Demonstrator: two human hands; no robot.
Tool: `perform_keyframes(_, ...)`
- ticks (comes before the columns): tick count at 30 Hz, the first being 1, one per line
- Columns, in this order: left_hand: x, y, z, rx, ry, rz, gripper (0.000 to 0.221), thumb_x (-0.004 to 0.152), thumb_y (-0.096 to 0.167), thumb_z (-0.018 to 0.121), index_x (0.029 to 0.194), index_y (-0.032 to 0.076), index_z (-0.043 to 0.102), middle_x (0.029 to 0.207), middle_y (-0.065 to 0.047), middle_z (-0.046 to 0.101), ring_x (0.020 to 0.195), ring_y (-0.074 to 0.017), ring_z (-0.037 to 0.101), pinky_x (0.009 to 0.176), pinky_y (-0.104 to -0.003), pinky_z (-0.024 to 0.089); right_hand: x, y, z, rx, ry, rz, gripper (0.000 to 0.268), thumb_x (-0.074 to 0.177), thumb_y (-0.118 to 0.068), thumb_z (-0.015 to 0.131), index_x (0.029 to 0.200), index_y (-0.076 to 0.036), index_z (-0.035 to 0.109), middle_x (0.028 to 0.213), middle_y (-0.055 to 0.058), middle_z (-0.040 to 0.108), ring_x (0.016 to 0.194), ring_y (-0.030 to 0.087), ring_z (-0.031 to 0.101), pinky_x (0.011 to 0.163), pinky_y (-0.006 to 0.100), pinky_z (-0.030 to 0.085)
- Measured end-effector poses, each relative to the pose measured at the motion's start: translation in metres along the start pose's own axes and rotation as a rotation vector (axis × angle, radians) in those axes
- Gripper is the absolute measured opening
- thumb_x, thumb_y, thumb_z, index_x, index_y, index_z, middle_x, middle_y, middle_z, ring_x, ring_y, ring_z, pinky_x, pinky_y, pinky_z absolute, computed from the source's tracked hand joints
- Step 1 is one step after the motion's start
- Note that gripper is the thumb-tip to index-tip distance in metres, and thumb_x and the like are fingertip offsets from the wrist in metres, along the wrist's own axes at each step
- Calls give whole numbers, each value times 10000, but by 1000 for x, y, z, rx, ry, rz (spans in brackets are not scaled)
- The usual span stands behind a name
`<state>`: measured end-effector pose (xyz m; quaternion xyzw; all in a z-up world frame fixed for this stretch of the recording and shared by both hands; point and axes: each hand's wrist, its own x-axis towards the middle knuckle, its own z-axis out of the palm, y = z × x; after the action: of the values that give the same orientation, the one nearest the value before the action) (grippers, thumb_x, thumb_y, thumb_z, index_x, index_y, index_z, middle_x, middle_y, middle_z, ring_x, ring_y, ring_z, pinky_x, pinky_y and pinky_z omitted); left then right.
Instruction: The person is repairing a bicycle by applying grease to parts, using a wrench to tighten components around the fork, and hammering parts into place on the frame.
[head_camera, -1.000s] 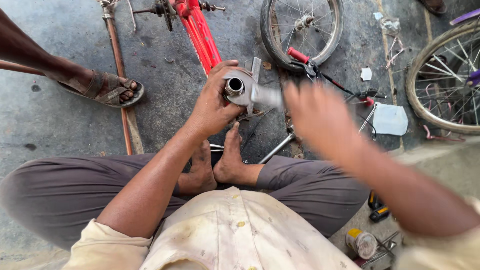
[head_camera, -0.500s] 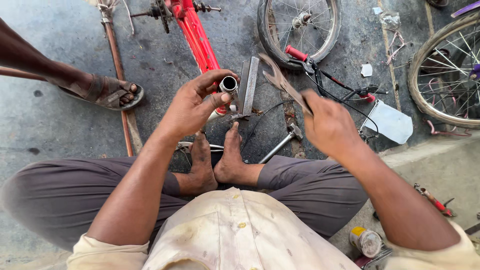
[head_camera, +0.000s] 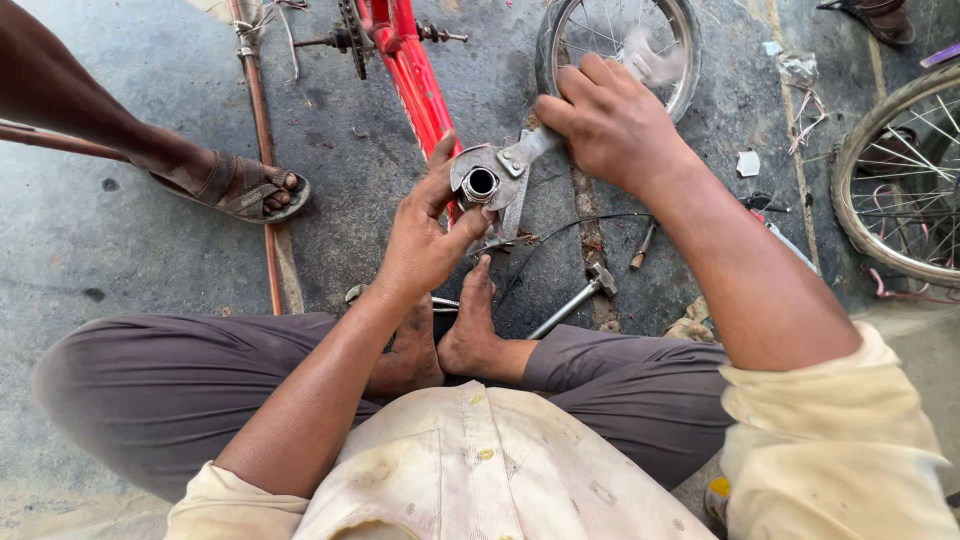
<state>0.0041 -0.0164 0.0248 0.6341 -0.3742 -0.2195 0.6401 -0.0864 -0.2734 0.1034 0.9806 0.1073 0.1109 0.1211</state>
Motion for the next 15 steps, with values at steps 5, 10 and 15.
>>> perform_keyframes(5,-3,1,2,74,-39,29,553,816,43,751,1358,71,647,1509,-118,598,1594,-321,244,1268,-468,288,-27,-81,-79,-30,-257,272,373,839,-87,633,1208,-42,619,864,92,577,810,271,615,641,403,528)
perform_keyframes(10,-4,-1,9,-245,72,-19,631,775,55,832,1344,100,562,1542,-54,453,1445,-230,466,1207,-385,385,-75,-130,-95,51,-162,356,190,912,-57,623,1096,-25,587,692,77,515,585,270,591,473,450,492)
perform_keyframes(15,-4,5,9,-206,132,-77,408,839,77,896,1183,89,676,1213,-30,710,1169,-120,673,1059,-308,536,-91,-75,-60,222,-63,533,222,895,-59,631,1105,-49,561,828,101,573,791,337,607,684,499,505)
